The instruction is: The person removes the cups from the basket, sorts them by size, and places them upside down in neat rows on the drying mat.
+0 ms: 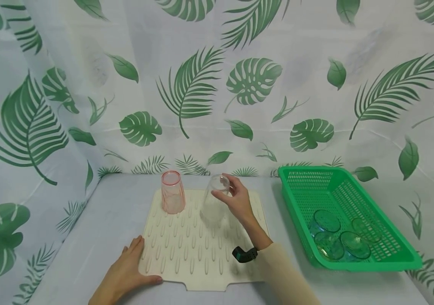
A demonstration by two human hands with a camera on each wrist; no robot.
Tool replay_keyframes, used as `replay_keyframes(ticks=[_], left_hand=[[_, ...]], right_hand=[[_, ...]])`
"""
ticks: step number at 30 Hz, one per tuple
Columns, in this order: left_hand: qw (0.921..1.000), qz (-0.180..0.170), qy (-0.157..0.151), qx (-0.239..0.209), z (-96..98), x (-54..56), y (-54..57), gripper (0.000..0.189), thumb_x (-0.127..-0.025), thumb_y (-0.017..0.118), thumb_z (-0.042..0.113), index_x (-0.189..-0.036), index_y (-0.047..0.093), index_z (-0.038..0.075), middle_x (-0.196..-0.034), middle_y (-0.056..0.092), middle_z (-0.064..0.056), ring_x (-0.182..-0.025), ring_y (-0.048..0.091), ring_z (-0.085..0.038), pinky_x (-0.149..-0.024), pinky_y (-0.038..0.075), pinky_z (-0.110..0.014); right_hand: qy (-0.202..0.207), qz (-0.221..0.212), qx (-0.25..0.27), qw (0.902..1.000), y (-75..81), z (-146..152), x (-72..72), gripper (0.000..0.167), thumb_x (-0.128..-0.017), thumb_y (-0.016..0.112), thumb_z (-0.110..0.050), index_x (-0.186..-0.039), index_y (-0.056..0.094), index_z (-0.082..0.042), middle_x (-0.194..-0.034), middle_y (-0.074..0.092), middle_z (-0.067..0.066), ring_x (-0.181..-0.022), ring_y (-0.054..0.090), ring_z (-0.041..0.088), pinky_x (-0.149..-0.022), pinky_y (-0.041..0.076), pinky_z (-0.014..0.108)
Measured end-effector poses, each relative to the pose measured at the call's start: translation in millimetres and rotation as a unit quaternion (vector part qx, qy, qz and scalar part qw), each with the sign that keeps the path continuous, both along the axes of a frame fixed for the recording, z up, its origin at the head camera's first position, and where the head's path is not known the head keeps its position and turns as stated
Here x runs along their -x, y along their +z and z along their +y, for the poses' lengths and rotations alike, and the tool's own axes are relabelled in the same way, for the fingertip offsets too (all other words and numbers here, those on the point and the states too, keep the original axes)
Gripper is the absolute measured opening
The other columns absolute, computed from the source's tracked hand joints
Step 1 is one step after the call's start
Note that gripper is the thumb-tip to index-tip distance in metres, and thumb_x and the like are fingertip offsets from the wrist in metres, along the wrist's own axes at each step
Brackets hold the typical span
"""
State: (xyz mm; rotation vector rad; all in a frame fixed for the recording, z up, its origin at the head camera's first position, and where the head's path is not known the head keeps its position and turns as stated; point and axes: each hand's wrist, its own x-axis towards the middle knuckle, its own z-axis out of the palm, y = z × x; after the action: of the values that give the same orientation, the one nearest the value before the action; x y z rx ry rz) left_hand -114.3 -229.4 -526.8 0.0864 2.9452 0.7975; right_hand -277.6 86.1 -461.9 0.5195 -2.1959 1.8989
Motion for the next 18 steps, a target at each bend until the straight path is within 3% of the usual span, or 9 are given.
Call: replay_keyframes(ticks=[7, 18], left_hand=[[1.0000, 0.005, 0.005, 0.007, -2.9, -2.5, -1.1, 0.138, -0.055, 0.081, 0.077, -0.151, 0.032, -0.009, -0.159, 0.032, -0.030, -0.146, 0.030, -0.051, -0.111, 0.035, -0.069], [0.9999, 0.010, 0.005, 0.001, -5.3, -2.3, -4.0, 0.136, -0.055, 0.080, 0.078, -0.151, 0.035, -0.007, -0.159, 0.033, -0.027, -0.148, 0.030, -0.047, -0.115, 0.032, -0.066]], right_hand=[[-0.017, -0.006, -0.019, 0.9997, -12.0, -14, 17.9, 0.064, -0.083, 0.082, -0.014, -0.140, 0.054, -0.007, -0.138, 0.057, 0.013, -0.131, 0.056, 0.030, -0.117, 0.042, 0.044], [-0.008, -0.022, -0.040, 0.9989, -12.3, -25, 27.1, 0.070, -0.085, 0.081, -0.019, -0.145, 0.049, -0.005, -0.142, 0.052, 0.018, -0.134, 0.052, 0.034, -0.119, 0.040, 0.046]])
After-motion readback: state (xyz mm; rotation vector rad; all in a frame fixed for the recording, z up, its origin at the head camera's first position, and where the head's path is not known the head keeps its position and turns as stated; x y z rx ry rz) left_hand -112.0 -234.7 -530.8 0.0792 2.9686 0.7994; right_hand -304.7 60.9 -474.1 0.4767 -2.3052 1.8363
